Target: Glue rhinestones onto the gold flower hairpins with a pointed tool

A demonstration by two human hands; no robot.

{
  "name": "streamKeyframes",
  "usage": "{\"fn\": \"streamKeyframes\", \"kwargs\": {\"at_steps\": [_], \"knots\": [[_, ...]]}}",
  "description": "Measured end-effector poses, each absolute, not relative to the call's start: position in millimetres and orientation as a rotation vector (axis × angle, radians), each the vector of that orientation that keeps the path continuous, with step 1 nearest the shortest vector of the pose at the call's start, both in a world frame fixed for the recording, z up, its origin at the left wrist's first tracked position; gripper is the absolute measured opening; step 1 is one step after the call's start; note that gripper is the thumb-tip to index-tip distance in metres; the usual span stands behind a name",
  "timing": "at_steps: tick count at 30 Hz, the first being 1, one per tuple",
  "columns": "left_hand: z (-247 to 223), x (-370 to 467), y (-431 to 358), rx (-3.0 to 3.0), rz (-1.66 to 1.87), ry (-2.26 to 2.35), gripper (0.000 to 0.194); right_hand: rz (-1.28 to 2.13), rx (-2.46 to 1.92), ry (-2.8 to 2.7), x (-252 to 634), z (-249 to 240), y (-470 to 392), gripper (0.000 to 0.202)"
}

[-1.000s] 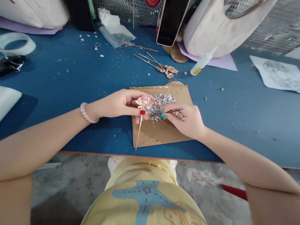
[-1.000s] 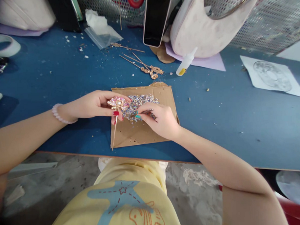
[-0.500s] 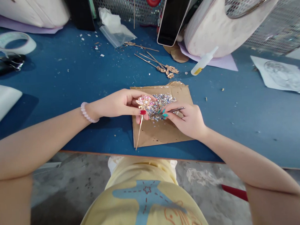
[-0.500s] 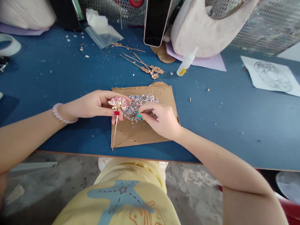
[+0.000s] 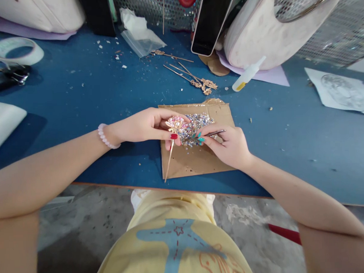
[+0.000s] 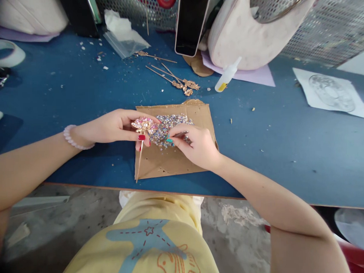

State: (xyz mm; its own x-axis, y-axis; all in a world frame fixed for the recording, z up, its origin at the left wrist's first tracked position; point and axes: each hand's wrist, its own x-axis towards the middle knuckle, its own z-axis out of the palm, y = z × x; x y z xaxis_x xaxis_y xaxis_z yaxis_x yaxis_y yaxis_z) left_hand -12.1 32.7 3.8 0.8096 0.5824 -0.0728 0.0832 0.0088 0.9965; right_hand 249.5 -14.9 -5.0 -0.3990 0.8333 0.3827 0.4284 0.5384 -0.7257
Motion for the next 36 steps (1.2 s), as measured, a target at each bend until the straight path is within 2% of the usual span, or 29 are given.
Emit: {"fn": "streamKeyframes", "kwargs": {"at_steps": [36], "knots": [[5.9,-11.8,31.6,1.529,0.393,0.574,0.048,0.686,-1.067,-2.041,250.2,-3.2,-15.6,0.013]]}}
